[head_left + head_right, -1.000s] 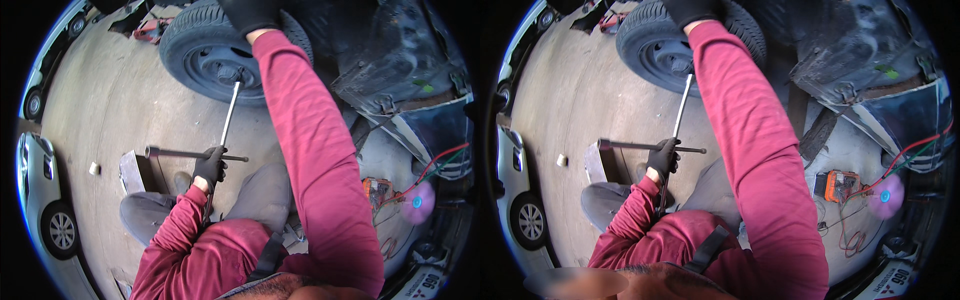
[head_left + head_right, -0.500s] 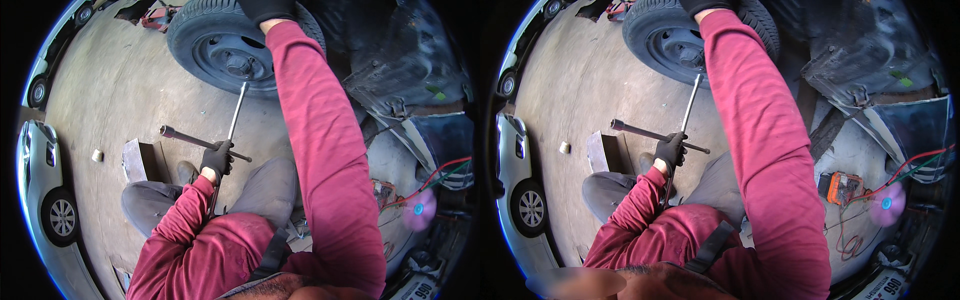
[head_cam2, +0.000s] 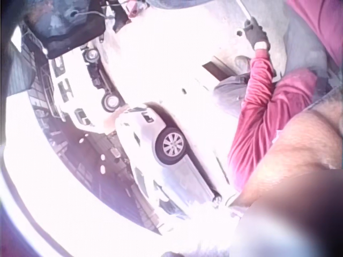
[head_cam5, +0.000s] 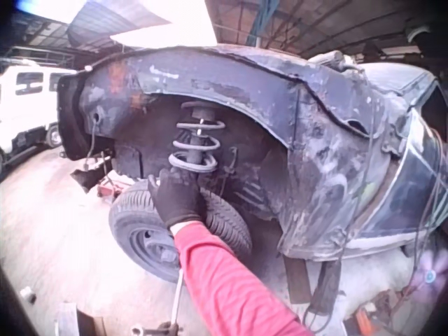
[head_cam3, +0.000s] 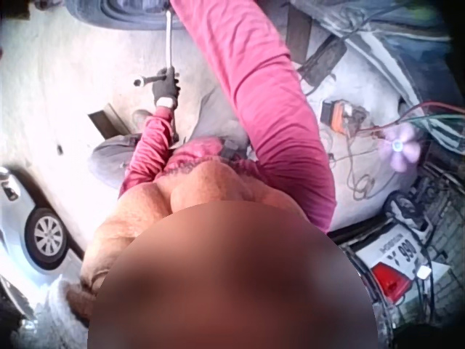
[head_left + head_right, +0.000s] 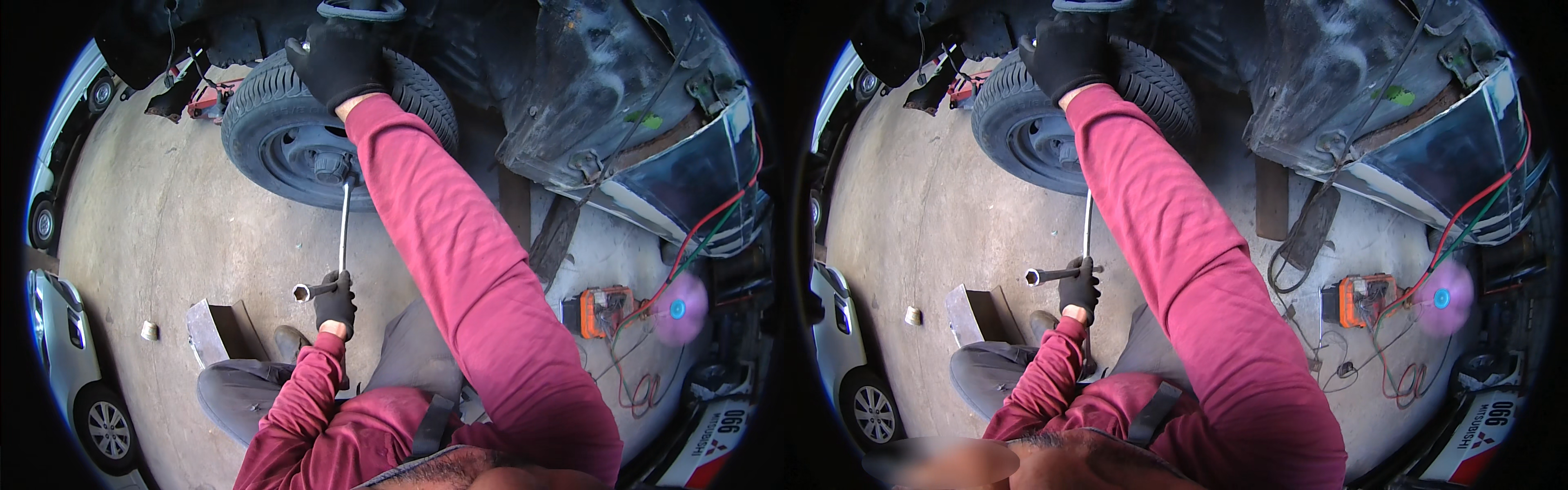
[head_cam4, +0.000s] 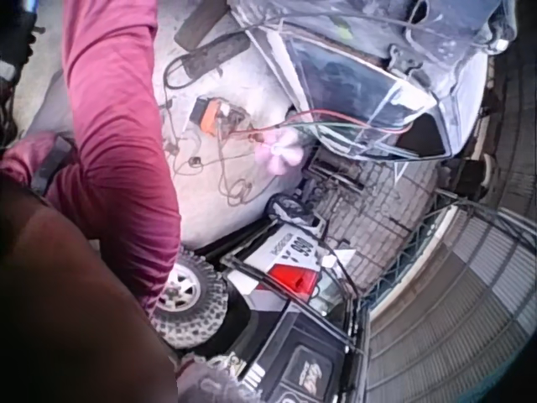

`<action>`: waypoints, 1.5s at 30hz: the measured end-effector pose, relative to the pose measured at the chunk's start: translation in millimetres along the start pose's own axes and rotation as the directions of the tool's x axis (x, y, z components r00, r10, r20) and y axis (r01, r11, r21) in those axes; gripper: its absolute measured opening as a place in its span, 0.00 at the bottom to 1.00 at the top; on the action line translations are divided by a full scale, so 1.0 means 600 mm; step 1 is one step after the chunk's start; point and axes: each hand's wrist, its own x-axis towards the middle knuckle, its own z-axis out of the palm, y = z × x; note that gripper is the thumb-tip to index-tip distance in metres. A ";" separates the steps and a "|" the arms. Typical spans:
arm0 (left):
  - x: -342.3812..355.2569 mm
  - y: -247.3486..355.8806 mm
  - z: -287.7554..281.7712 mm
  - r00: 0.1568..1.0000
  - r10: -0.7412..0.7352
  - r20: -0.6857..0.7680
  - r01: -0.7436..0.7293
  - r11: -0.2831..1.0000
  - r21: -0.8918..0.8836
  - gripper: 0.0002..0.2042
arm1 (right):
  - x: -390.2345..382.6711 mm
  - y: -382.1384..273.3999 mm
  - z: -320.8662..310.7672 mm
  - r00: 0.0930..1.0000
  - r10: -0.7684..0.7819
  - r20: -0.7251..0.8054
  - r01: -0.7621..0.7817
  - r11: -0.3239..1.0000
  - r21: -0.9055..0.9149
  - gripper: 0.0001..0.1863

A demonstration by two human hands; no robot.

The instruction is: The person removes a car tire by first loosening the lug nuts with a lug wrench, then unscrewing them by hand, and finally pulling the tire off the wheel hub. The tire is then set aside on the floor.

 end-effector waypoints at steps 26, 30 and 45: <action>0.140 -0.043 -0.121 0.813 -0.384 0.438 0.438 0.898 -0.027 0.24 | 0.000 -0.005 -0.017 0.994 0.012 0.107 -0.013 1.000 0.015 0.24; 0.134 -0.041 -0.122 0.795 -0.267 0.545 0.333 0.942 -0.025 0.24 | 0.004 -0.008 -0.014 0.994 0.018 0.107 -0.018 1.000 -0.008 0.23; 0.035 -0.092 -0.073 0.870 0.449 0.201 -0.459 0.889 0.000 0.21 | 0.001 -0.007 -0.007 1.000 -0.027 0.011 0.028 0.998 -0.048 0.21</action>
